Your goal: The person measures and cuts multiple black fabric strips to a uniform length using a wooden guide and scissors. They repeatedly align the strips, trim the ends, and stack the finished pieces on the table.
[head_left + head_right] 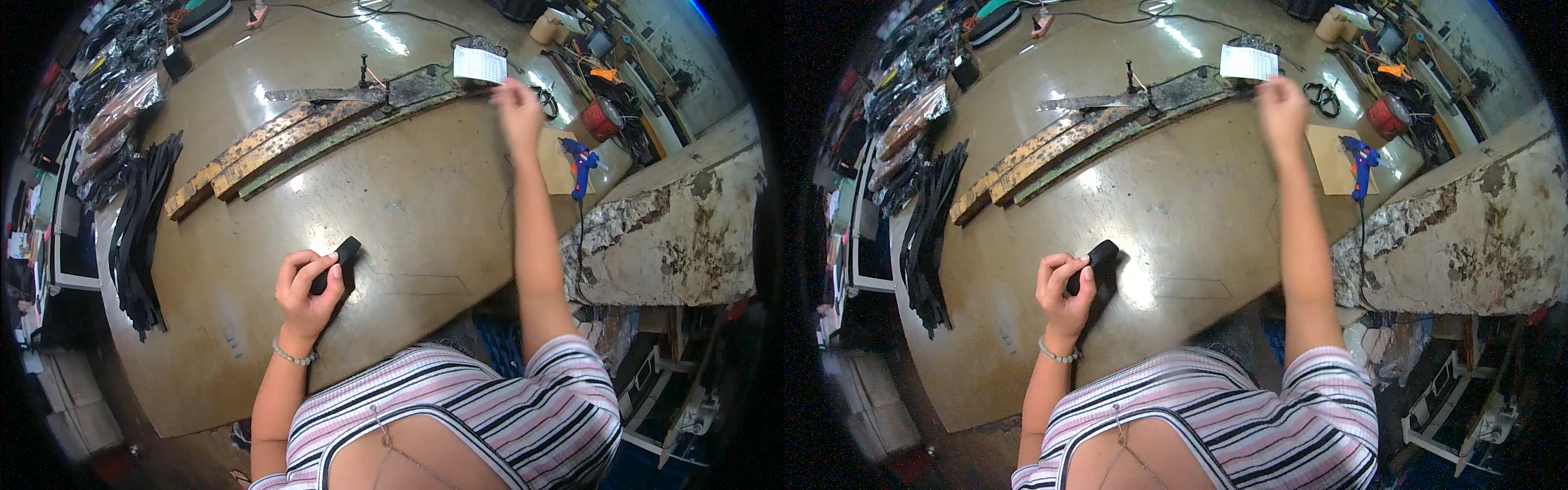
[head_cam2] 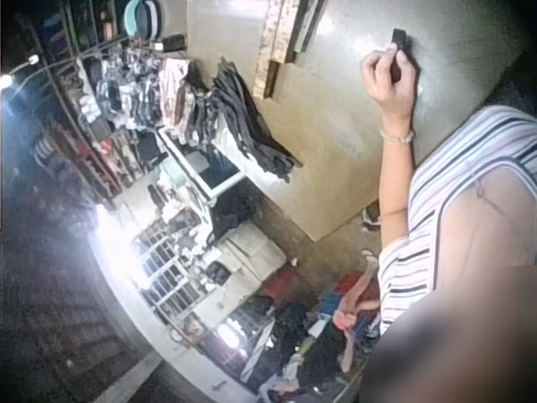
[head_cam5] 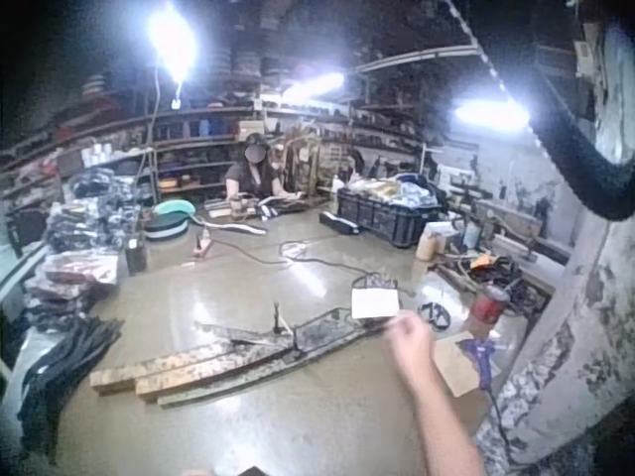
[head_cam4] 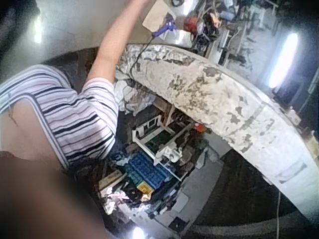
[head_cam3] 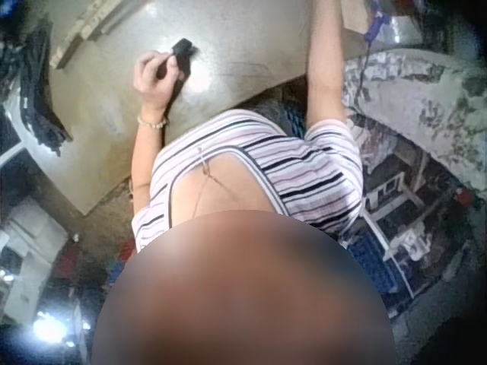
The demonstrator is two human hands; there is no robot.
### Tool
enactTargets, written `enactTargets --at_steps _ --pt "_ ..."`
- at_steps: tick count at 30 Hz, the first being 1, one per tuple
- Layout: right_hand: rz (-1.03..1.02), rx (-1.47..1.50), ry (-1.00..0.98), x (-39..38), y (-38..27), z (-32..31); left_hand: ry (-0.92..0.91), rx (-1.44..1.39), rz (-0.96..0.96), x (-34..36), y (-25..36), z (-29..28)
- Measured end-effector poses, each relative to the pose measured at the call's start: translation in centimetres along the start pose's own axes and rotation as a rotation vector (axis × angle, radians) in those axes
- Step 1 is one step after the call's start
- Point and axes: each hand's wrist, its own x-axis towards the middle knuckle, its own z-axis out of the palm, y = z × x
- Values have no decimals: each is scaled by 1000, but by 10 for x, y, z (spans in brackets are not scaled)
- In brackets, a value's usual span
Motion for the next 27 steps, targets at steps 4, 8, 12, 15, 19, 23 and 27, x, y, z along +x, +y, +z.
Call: enactTargets --at_steps 4,8,12,15,19,23,27 --pt "281 -1010 64 108 134 -58 15 27 -28 1 -1 -3" --pt "469 -1221 -111 132 170 -65 -23 12 10 1 -3 -2" --pt "563 -1179 -251 161 166 -58 -83 3 7 -1 -2 -4" --pt "849 -979 -496 185 192 -73 -98 3 40 1 -2 -5" --pt "1041 -665 -628 183 219 -83 -129 -46 53 0 -3 -2" --pt "810 -679 -559 158 200 -82 -112 -248 -120 -2 -2 4" --pt "1090 82 -367 131 147 -104 -197 -573 -264 -6 -3 7"
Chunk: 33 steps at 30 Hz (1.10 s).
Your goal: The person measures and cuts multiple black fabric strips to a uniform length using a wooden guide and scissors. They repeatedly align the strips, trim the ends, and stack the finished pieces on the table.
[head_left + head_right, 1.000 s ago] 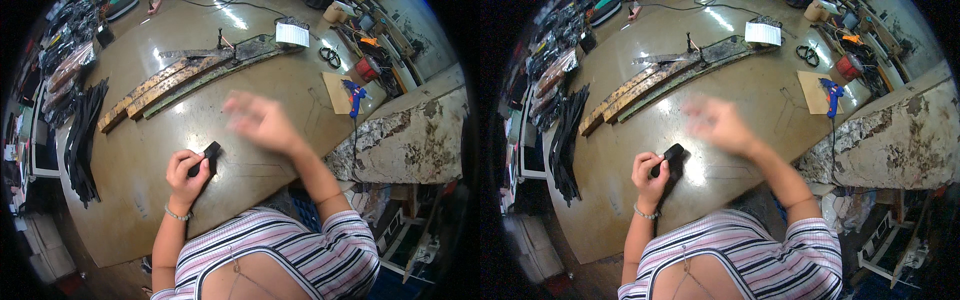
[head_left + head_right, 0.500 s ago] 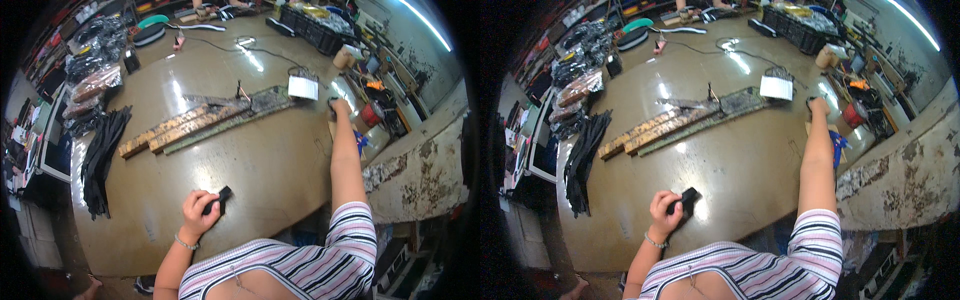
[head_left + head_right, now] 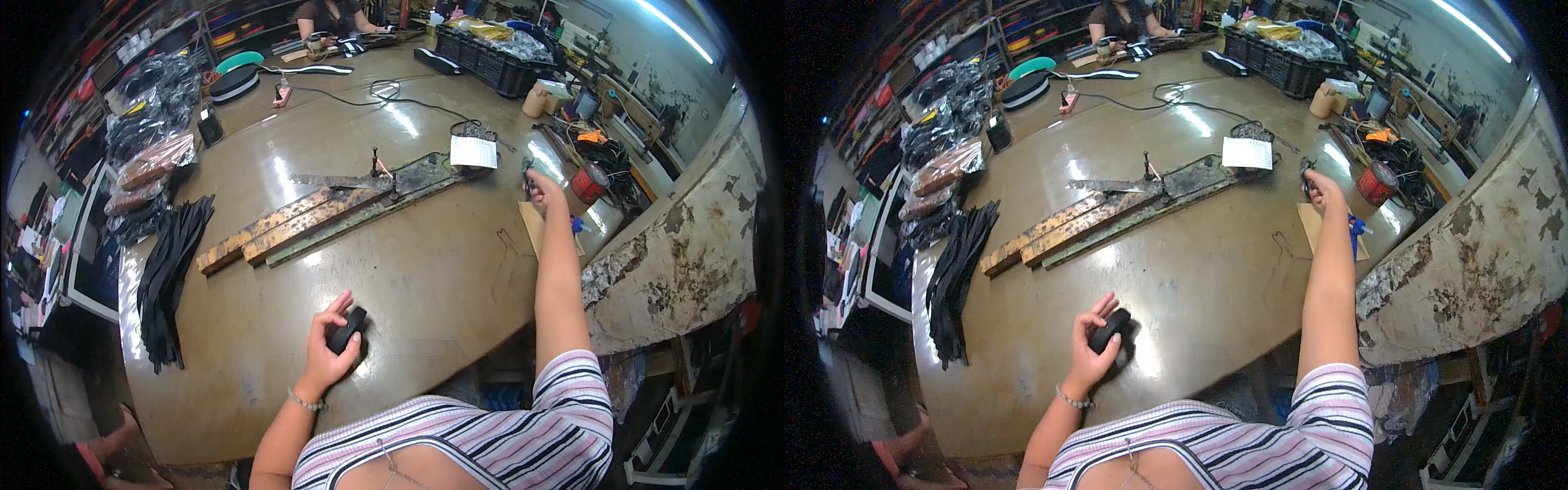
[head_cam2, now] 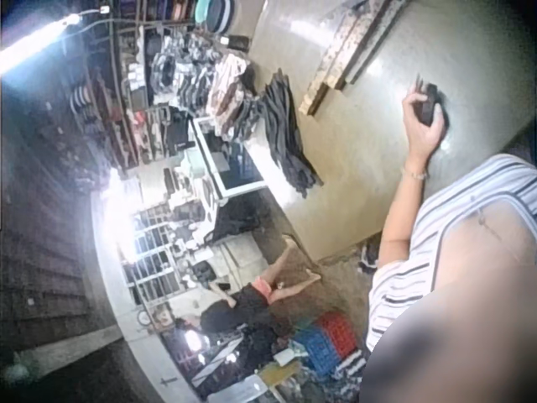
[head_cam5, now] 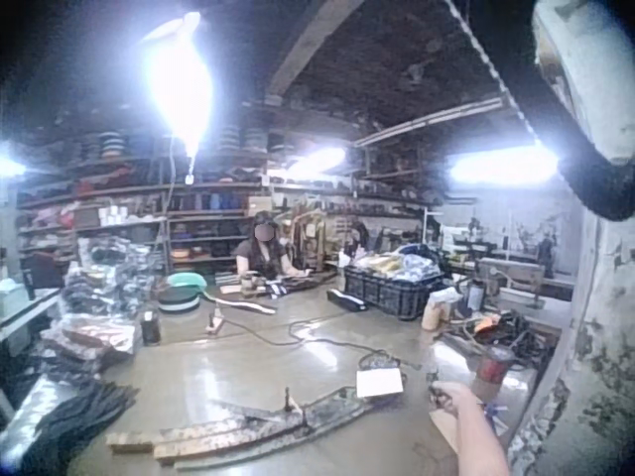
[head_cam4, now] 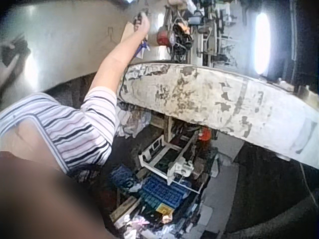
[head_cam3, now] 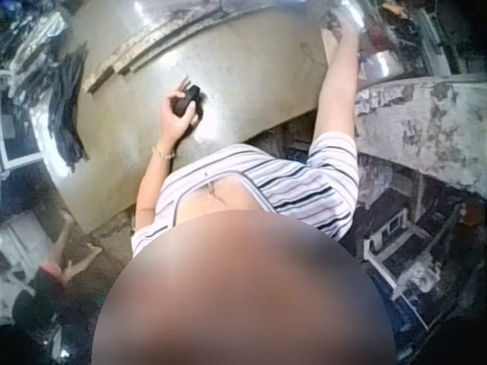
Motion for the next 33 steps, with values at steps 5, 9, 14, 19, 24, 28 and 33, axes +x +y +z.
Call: enactTargets --at_steps 5,9,14,19,24,28,33 --pt "-586 681 -235 -124 35 82 -115 -13 -75 -1 2 -6" --pt "-716 114 -310 -242 76 131 -127 231 -32 -3 8 -6" --pt "-723 -316 -660 -307 119 197 -133 102 -136 -6 6 -4" --pt "-1086 -685 -440 -341 134 233 -5 -9 -94 -9 2 -7" --pt "-1210 -613 -263 -356 127 250 30 137 -28 -8 3 -7" --pt "-1262 -804 -351 -356 126 258 24 178 20 -5 5 -9" --pt "-1196 -563 -288 -354 131 262 27 166 -14 -6 11 -12"
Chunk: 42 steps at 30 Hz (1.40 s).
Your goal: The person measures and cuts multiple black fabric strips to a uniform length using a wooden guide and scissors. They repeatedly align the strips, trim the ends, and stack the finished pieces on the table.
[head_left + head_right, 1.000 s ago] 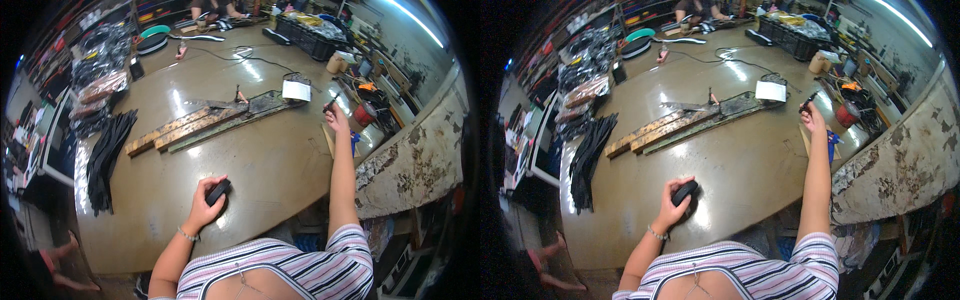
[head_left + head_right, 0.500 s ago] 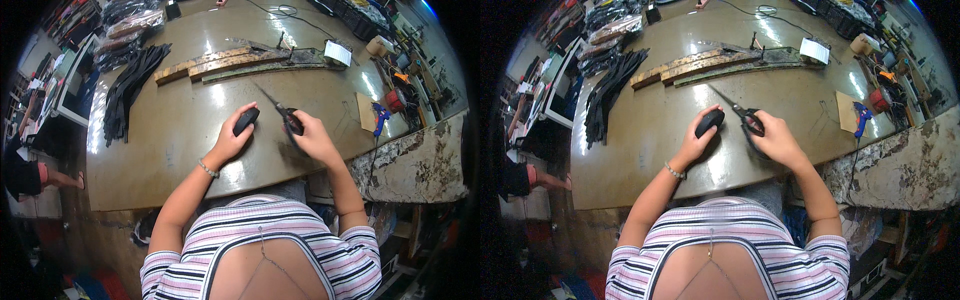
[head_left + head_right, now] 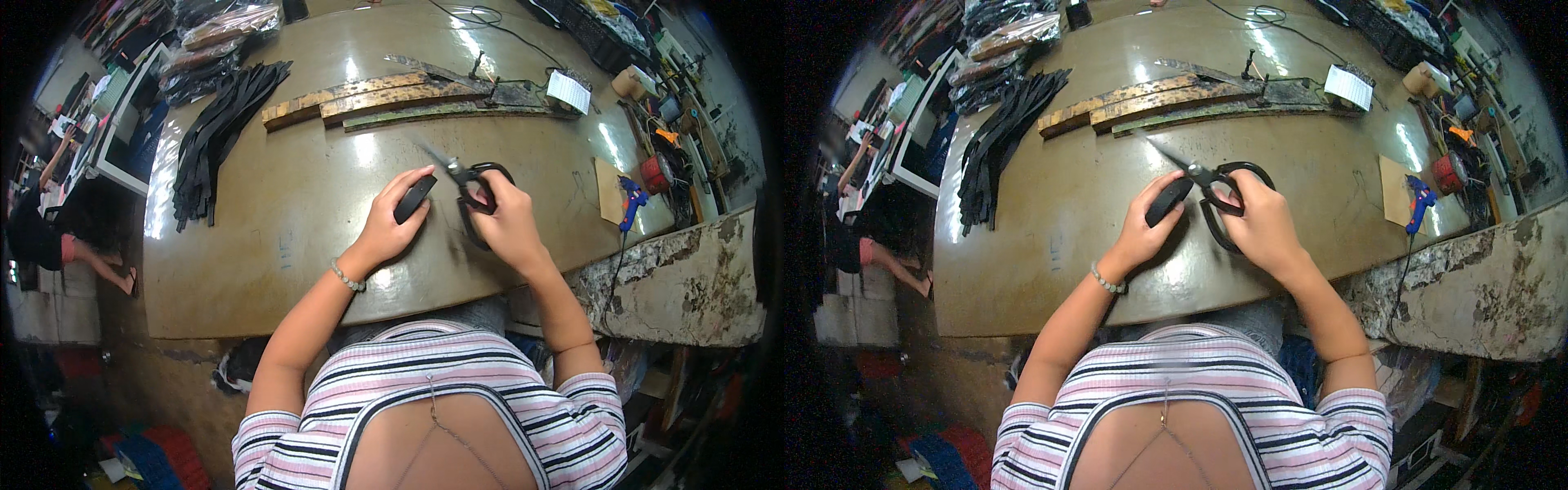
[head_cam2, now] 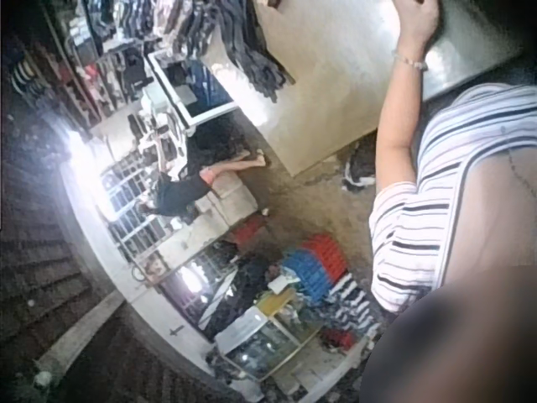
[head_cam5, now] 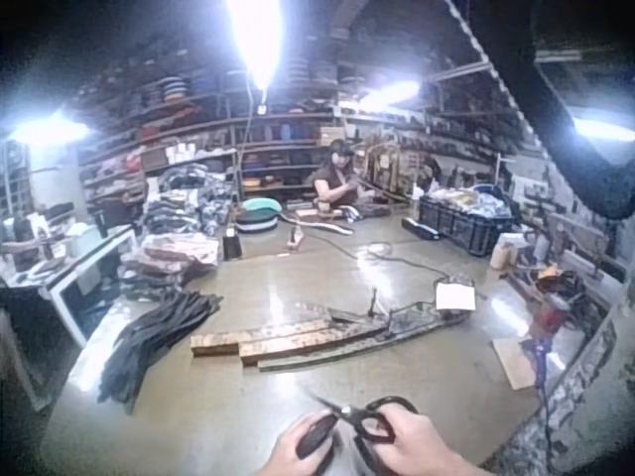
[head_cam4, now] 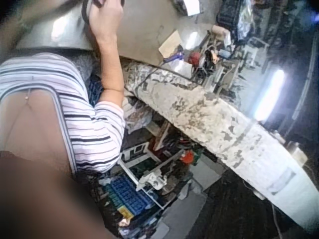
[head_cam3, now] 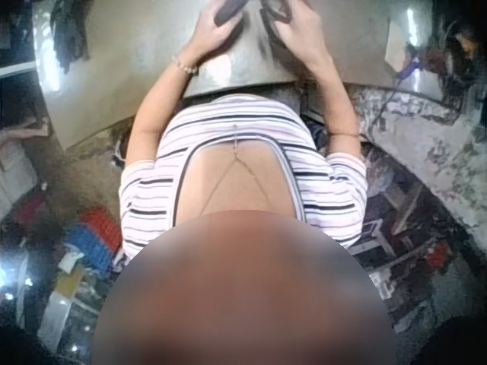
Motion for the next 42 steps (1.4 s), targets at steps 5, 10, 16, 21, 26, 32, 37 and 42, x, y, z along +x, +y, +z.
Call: enactTargets --at_steps 5,10,16,21,26,32,37,42 --pt "-73 -151 -143 -4 1 8 10 37 27 3 4 -5" --pt "79 4 41 -9 5 15 13 49 17 3 2 -7" --pt "21 -86 -48 -11 13 29 -19 65 66 5 -4 -12" --pt "400 -188 71 -11 31 32 169 -309 -159 5 -7 -21" --pt "180 -364 151 -21 43 32 270 -1447 -407 16 -11 -53" --pt "213 -533 26 -27 47 28 195 -1780 -381 18 -13 -82" --pt "272 -469 -47 -21 52 28 189 -1744 -323 21 -13 -91" --pt "101 -272 -149 -8 42 55 258 -1627 -326 22 -13 -91"
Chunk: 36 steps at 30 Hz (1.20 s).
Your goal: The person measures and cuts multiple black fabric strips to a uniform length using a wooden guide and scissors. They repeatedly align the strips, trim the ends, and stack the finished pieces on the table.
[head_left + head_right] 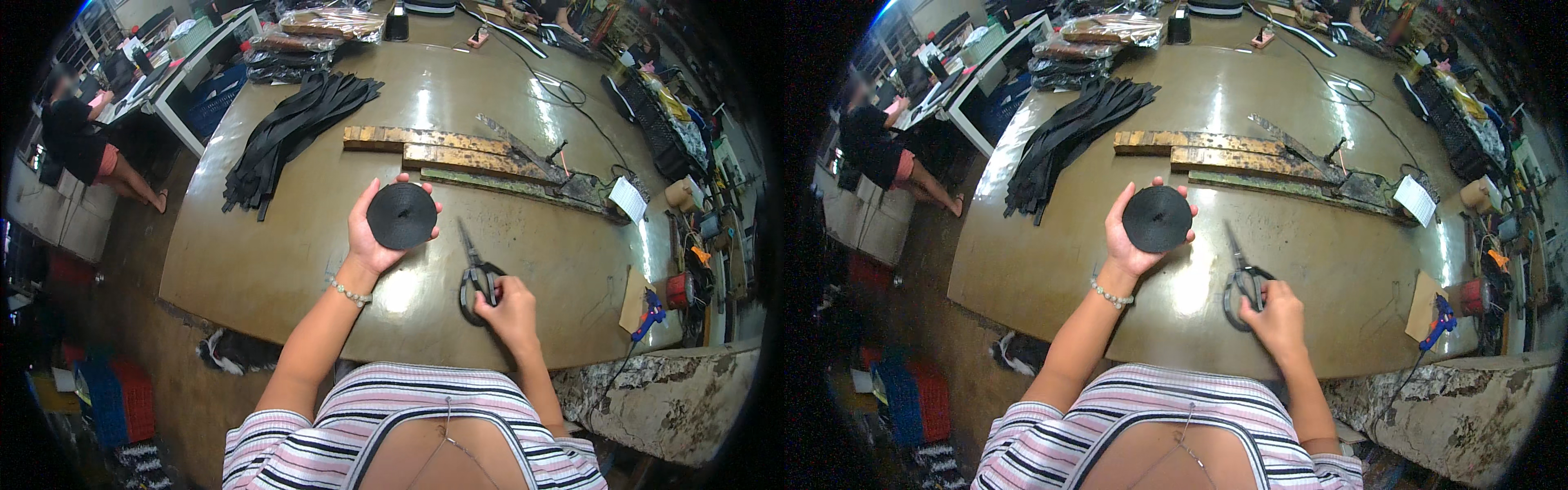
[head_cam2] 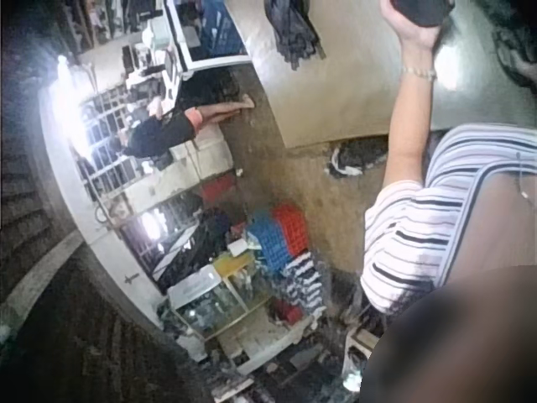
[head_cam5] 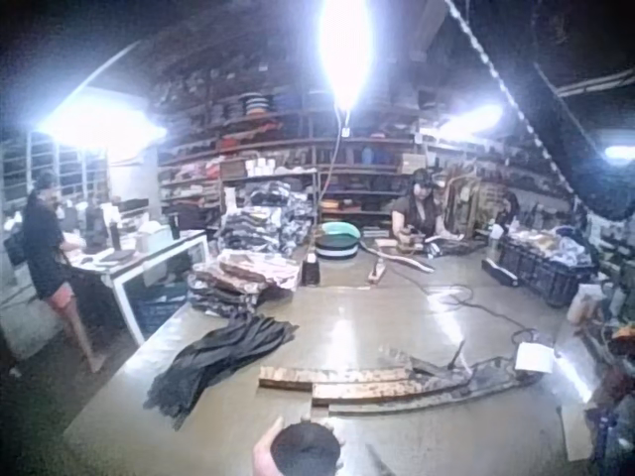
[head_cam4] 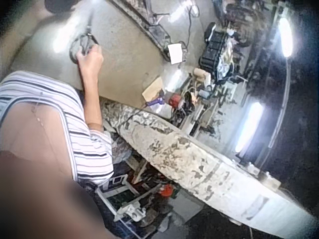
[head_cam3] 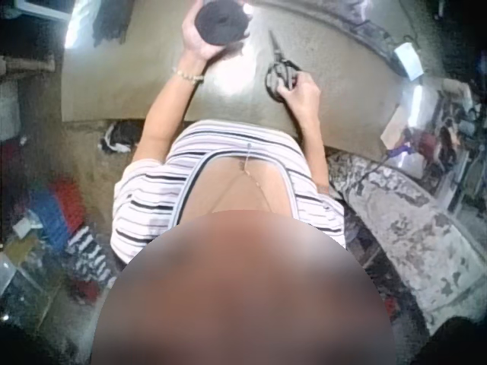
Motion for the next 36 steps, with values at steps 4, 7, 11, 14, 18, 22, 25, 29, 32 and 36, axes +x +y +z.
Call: enactTargets --at_steps 4,7,11,14,18,22,25,29,32,36 --pt "-131 3 -144 16 -26 19 23 79 70 -3 4 3" --pt "-185 32 -154 37 -40 22 -10 60 126 -6 12 6" --pt "-377 21 27 74 -51 13 -45 -101 192 -6 25 5" --pt "-345 31 46 124 -52 10 -54 -289 233 -4 29 -3" --pt "-455 -50 304 252 -51 33 4 -315 249 -2 32 -15" --pt "-195 -171 160 379 -67 73 41 -205 196 4 31 -19" --pt "-162 -53 281 398 -92 99 93 -183 126 7 27 -19" --pt "-737 215 251 324 -98 110 198 218 182 11 18 -22" --pt "-557 200 76 250 -66 79 152 269 173 11 20 -20" --pt "-192 24 248 142 -6 18 256 485 127 27 40 -3"
